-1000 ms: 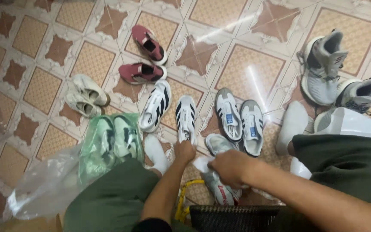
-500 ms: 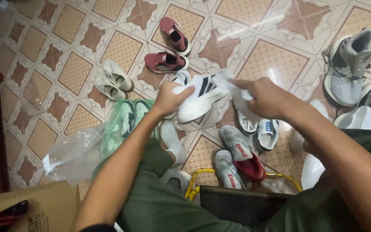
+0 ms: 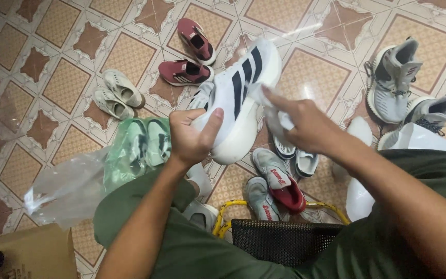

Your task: The person sits on the floor and wipes a white Adidas sneaker with a white cloth. They repeatedly rub the upper and side panels, rotate the shoe to access different areas, and place it back among other shoes on the tiled floor.

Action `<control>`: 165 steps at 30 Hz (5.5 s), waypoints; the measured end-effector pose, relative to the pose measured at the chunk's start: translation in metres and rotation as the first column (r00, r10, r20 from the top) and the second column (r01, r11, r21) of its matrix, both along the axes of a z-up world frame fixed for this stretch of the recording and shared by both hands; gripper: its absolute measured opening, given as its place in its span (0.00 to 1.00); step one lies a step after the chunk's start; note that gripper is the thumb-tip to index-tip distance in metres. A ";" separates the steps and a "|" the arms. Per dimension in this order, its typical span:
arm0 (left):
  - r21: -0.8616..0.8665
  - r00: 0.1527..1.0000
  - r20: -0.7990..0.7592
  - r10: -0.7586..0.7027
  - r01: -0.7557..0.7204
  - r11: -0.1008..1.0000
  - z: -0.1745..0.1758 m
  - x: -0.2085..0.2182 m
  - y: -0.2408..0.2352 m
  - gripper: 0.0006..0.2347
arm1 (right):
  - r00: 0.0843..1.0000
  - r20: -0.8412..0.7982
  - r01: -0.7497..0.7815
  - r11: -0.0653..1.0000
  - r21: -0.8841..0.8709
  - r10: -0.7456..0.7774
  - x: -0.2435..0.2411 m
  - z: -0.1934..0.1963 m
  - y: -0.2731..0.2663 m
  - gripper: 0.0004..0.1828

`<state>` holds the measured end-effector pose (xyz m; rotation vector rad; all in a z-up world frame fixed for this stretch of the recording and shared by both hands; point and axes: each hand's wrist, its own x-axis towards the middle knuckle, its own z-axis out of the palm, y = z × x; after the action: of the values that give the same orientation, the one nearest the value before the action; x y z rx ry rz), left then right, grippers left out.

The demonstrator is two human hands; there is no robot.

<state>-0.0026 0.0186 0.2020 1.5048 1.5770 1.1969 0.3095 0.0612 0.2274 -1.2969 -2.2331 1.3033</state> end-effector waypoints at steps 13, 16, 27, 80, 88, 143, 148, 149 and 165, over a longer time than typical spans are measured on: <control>0.091 1.000 0.017 -0.006 0.004 0.996 0.027 -0.003 0.005 0.27 | 0.979 -0.203 -0.041 0.999 -0.023 0.036 -0.005 0.005 0.002 0.56; 0.050 0.992 0.107 -0.070 0.065 0.997 0.032 -0.009 0.006 0.25 | 0.990 -0.066 -0.111 0.981 0.161 0.123 0.000 0.017 0.001 0.48; 0.067 0.987 0.127 -0.101 0.093 0.993 0.035 -0.016 0.010 0.26 | 0.999 0.034 -0.026 0.925 0.379 0.014 0.008 -0.019 0.006 0.51; 0.089 0.999 0.014 0.036 -0.037 0.995 0.043 -0.015 0.020 0.30 | -0.030 -0.317 -0.172 0.317 -0.933 -0.948 -0.027 0.042 0.011 0.36; 0.094 0.999 0.012 0.045 -0.046 0.995 0.042 -0.017 0.022 0.30 | -0.049 -0.422 -0.277 0.419 -0.865 -0.905 -0.013 -0.003 0.031 0.40; 0.238 0.780 -0.565 0.270 -0.159 0.958 0.097 -0.106 -0.076 0.37 | 0.687 0.185 -0.551 0.669 -0.498 0.703 -0.091 -0.278 -0.122 0.21; 0.137 0.730 -0.642 0.235 -0.192 0.972 0.099 -0.116 -0.092 0.38 | 0.546 0.235 -0.659 0.585 -0.472 0.804 -0.140 -0.425 -0.188 0.22; 0.111 0.732 -0.642 0.228 -0.206 0.972 0.096 -0.119 -0.096 0.38 | 0.399 0.354 -0.736 0.526 -0.427 0.846 -0.142 -0.432 -0.198 0.23; 0.035 0.754 -0.633 0.175 -0.198 0.980 0.101 -0.120 -0.088 0.39 | 0.718 0.227 -0.520 0.723 -0.455 0.658 -0.149 -0.418 -0.204 0.04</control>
<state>-0.1226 -0.0697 0.3025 1.8857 2.2201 0.7726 0.1603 -0.1428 -0.1908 -1.0002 -2.9685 1.9032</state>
